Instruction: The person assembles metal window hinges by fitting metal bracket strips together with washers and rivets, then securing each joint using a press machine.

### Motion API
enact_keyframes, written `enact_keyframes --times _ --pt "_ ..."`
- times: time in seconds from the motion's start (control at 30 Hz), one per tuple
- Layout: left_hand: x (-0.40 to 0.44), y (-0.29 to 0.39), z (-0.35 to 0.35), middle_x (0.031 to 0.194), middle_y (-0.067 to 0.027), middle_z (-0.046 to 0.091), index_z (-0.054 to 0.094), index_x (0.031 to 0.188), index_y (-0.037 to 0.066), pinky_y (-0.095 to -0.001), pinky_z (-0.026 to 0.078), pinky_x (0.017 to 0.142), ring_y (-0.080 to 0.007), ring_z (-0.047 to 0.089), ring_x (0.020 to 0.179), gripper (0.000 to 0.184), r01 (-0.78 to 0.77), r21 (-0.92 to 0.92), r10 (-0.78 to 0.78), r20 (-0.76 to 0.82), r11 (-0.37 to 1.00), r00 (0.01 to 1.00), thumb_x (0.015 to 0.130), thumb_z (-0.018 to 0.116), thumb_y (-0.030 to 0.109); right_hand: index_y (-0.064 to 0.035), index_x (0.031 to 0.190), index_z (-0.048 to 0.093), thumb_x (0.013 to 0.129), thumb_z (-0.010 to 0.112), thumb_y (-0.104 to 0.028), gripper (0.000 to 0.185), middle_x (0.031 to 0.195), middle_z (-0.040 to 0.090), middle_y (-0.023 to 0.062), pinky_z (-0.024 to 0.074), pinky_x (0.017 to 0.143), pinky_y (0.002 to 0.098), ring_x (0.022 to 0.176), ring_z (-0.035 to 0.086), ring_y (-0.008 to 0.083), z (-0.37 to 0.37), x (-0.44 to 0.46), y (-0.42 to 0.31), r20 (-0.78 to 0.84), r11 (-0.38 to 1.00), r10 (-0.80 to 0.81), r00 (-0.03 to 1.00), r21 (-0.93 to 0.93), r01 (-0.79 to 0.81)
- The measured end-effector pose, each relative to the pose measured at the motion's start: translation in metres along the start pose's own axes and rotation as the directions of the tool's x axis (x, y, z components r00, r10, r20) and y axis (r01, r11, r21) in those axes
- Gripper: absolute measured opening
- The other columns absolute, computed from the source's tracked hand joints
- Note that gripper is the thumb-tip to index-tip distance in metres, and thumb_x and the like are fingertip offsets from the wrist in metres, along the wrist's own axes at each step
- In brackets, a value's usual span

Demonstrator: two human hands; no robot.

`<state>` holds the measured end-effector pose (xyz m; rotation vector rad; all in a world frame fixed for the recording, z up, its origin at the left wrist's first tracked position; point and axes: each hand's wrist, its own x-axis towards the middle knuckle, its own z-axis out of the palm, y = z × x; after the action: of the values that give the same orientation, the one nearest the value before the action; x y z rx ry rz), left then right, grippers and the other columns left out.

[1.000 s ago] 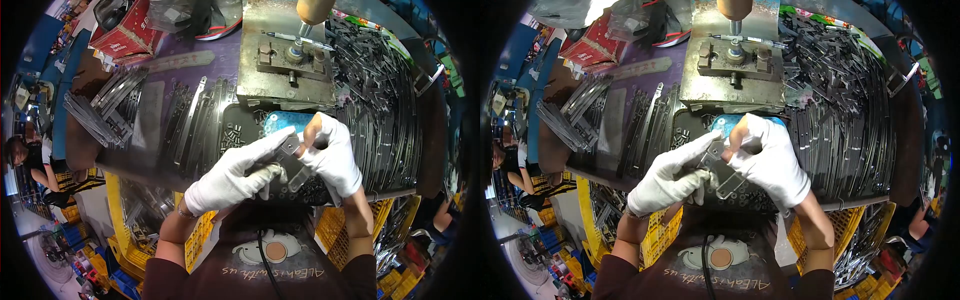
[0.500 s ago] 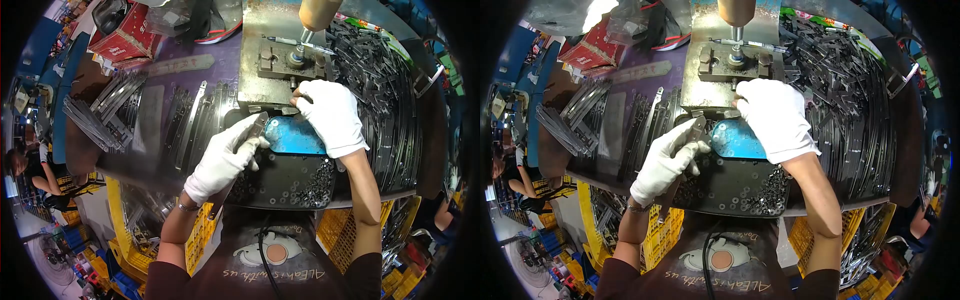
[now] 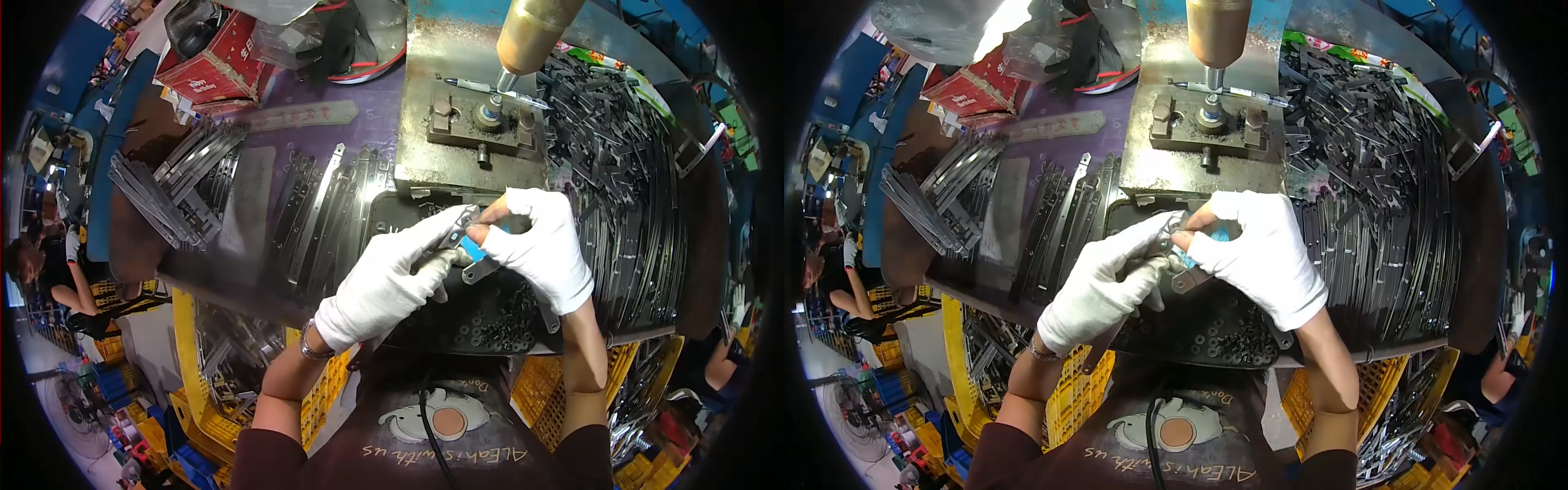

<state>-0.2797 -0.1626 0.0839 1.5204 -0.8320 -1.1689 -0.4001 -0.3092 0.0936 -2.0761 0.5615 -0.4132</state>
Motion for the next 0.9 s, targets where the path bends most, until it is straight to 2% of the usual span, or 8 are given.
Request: enact_keyframes --times 0.1,0.17,0.2,0.27,0.33,0.4,0.8,0.9 --pt "0.003 -0.008 0.000 0.085 -0.0049 0.064 0.048 0.128 0.006 -0.0236 0.048 0.056 -0.0077 0.056 0.059 0.044 -0.173 0.242 0.185 -0.026 0.955 0.982 0.085 0.056 0.002 -0.0024 0.077 0.065 0.074 0.073 -0.018 0.018 0.059 0.059 0.0046 0.0409 0.050 0.0234 0.052 0.052 0.0090 -0.002 0.000 0.001 -0.025 1.000 -0.013 1.000 -0.017 0.012" --pt "0.005 -0.008 0.001 0.082 -0.0059 0.066 0.047 0.129 0.008 -0.0256 0.050 0.055 -0.0094 0.058 0.057 0.047 -0.374 0.484 0.430 -0.005 0.791 0.903 0.084 0.059 0.003 -0.0038 0.080 0.057 0.076 0.072 -0.014 0.019 0.060 0.054 -0.0018 0.0361 0.047 0.0189 0.053 0.047 0.0029 -0.001 -0.002 0.008 0.139 0.845 0.174 0.975 0.488 -0.220" --pt "0.004 -0.006 0.002 0.082 -0.0059 0.066 0.047 0.129 0.008 -0.0256 0.050 0.055 -0.0094 0.058 0.057 0.047 -0.383 0.487 0.431 0.015 0.785 0.902 0.084 0.059 0.003 -0.0038 0.080 0.057 0.076 0.072 -0.014 0.019 0.060 0.054 -0.0018 0.0361 0.047 0.0189 0.053 0.047 0.0029 0.001 -0.002 0.010 0.121 0.841 0.179 0.976 0.496 -0.216" --pt "0.003 0.004 0.004 0.084 -0.0040 0.066 0.047 0.129 0.008 -0.0230 0.048 0.054 -0.0074 0.057 0.058 0.047 -0.110 0.166 0.112 -0.005 0.980 0.994 0.084 0.058 0.003 -0.0058 0.084 0.051 0.078 0.071 -0.013 0.023 0.062 0.051 -0.0058 0.0322 0.047 0.0159 0.056 0.044 -0.0005 0.001 -0.003 0.015 0.237 0.766 0.217 0.947 0.560 -0.316" --pt "0.004 0.020 0.003 0.091 -0.0029 0.065 0.044 0.132 0.009 -0.0191 0.044 0.051 -0.0050 0.055 0.057 0.045 0.143 0.023 -0.143 0.024 0.989 0.989 0.088 0.052 0.005 -0.0046 0.086 0.051 0.080 0.067 -0.009 0.018 0.064 0.053 -0.0036 0.0350 0.047 0.0168 0.056 0.047 0.0022 -0.001 -0.011 0.015 0.072 0.710 0.216 0.974 0.673 -0.207" --pt "0.007 0.014 0.000 0.091 -0.0031 0.065 0.043 0.133 0.009 -0.0191 0.044 0.049 -0.0056 0.055 0.056 0.045 0.114 -0.057 -0.110 0.064 0.992 0.992 0.088 0.050 0.005 -0.0031 0.090 0.053 0.082 0.065 -0.006 0.014 0.067 0.058 -0.0005 0.0368 0.049 0.0176 0.057 0.049 0.0037 0.000 -0.005 0.003 -0.378 0.864 0.192 0.906 0.503 0.028" --pt "0.021 0.023 0.007 0.091 -0.0055 0.065 0.042 0.133 0.006 -0.0192 0.044 0.048 -0.0071 0.057 0.056 0.045 0.146 -0.032 -0.144 0.063 0.989 0.988 0.088 0.051 0.008 -0.0033 0.085 0.059 0.080 0.067 -0.005 0.010 0.062 0.057 -0.0009 0.0396 0.047 0.0199 0.052 0.048 0.0028 0.004 0.004 0.020 -0.526 0.937 0.100 0.844 0.335 0.098" --pt "0.029 0.025 0.009 0.092 -0.0059 0.065 0.041 0.133 0.006 -0.0193 0.045 0.049 -0.0078 0.058 0.056 0.046 0.126 -0.002 -0.125 0.060 0.992 0.990 0.088 0.049 0.008 -0.0034 0.088 0.058 0.082 0.059 -0.003 0.005 0.062 0.061 0.0013 0.0372 0.041 0.0192 0.048 0.050 0.0033 -0.006 0.014 0.012 -0.452 0.953 0.182 0.873 0.299 -0.044"
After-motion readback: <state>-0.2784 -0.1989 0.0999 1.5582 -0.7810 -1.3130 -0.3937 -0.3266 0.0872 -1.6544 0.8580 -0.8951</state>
